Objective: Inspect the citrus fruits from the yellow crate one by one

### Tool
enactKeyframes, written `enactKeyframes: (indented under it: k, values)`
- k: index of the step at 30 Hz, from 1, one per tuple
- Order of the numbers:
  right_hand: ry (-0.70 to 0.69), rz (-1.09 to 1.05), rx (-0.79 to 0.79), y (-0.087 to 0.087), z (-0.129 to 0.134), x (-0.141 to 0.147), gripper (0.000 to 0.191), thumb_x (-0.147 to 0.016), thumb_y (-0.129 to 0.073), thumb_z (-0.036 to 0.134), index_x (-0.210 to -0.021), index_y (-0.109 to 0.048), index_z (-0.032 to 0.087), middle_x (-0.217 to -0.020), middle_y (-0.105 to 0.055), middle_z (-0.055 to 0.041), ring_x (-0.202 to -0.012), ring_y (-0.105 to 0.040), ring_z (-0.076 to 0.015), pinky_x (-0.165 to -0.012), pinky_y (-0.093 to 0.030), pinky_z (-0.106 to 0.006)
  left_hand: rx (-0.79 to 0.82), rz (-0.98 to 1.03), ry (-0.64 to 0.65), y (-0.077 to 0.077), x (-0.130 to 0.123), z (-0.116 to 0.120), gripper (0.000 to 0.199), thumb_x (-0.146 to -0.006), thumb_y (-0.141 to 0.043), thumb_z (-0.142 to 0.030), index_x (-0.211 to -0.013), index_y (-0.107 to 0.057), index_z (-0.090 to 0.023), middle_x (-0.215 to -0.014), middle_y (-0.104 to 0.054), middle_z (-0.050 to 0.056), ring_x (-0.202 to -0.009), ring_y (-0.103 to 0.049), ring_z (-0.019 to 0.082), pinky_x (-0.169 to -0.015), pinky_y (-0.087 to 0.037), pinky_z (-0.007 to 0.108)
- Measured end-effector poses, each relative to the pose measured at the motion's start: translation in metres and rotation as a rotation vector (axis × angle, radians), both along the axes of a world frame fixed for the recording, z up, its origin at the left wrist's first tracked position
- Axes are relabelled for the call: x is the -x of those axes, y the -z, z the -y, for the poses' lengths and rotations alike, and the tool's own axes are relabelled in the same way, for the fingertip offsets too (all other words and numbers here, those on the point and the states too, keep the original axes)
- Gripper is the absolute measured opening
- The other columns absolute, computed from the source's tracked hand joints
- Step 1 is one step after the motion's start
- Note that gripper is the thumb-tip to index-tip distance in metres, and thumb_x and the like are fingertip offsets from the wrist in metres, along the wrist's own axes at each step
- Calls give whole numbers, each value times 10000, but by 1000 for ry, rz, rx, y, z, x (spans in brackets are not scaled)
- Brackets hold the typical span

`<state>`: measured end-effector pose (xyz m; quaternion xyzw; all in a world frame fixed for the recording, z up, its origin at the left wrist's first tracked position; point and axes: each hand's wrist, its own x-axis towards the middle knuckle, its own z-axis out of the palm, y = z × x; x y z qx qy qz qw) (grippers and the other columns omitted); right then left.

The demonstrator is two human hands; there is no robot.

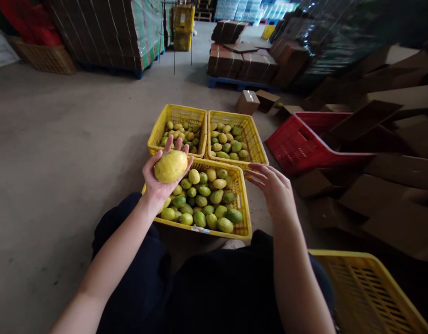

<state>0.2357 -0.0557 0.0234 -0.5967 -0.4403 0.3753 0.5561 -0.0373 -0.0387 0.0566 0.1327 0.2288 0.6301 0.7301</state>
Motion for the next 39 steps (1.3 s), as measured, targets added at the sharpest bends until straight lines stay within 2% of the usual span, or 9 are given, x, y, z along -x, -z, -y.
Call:
enactKeyframes:
  k: [3, 6, 11, 19, 22, 28, 31, 35, 39]
  values:
    - [-12, 31, 16, -1, 1, 1, 271, -814, -649, 457, -914, -735, 219, -1015, -744, -53, -971, -718, -243, -847, -590, -378, 41, 92, 8, 1, -4, 0, 428, -896, -465, -406, -1228, -619, -185, -1200, -680, 106, -1275, -585, 256, -1005, -546, 383]
    - [-18, 47, 21, -1, 2, 2, 240, -790, -684, 423, -906, -735, 219, -973, -739, -40, -918, -715, -219, -841, -590, -368, 121, 162, -65, 9, -5, -4, 450, -886, -412, -385, -1213, -603, -141, -1120, -697, 120, -1205, -631, 246, -933, -588, 346]
    - [-58, 76, 12, 1, 0, 8, 241, -773, -693, 433, -875, -725, 217, -940, -734, -37, -864, -709, -205, -798, -592, -353, 267, 93, -77, 21, -4, -11, 511, -870, -322, -369, -1236, -579, -122, -1105, -696, 129, -1131, -664, 219, -798, -616, 256]
    - [-153, 243, 12, 20, -4, 16, 339, -759, -673, 516, -898, -721, 211, -912, -740, -44, -811, -702, -216, -787, -577, -383, 264, 339, -125, 10, 3, -8, 483, -927, -383, -356, -1341, -483, -126, -1017, -679, 112, -927, -717, 187, -613, -616, 212]
    - [-160, 316, 20, 25, -4, 16, 339, -776, -636, 515, -902, -719, 212, -910, -744, -52, -799, -704, -224, -776, -571, -391, 242, 350, -110, 7, 5, -9, 455, -964, -393, -390, -1318, -493, -123, -1016, -678, 112, -902, -714, 167, -641, -615, 204]
    - [-204, 448, 26, 23, 0, 21, 280, -789, -611, 457, -873, -711, 209, -829, -738, -52, -742, -704, -222, -709, -575, -360, 183, 195, -208, 13, 8, -17, 341, -947, -471, -374, -1178, -574, -146, -981, -696, 76, -972, -712, 173, -874, -597, 276]
    - [-238, 510, 33, 22, 2, 23, 253, -805, -602, 426, -879, -712, 210, -791, -730, -50, -742, -706, -224, -707, -582, -355, 152, 160, -208, 15, 11, -18, 347, -951, -465, -430, -1121, -609, -163, -966, -703, 67, -989, -708, 170, -890, -589, 279]
    - [-299, 620, 57, 24, 1, 25, 247, -843, -581, 400, -921, -704, 200, -850, -741, -70, -760, -709, -223, -727, -586, -354, 86, 121, -202, 14, 17, -16, 369, -955, -451, -499, -1076, -647, -211, -978, -715, 47, -1038, -700, 188, -913, -584, 338]
    - [-393, 827, 142, 30, -1, 25, 261, -900, -549, 372, -1014, -692, 186, -993, -753, -103, -841, -719, -241, -806, -571, -372, 97, 180, -173, 9, 21, -12, 323, -974, -425, -431, -1024, -658, -213, -949, -716, 28, -956, -707, 146, -830, -588, 250]
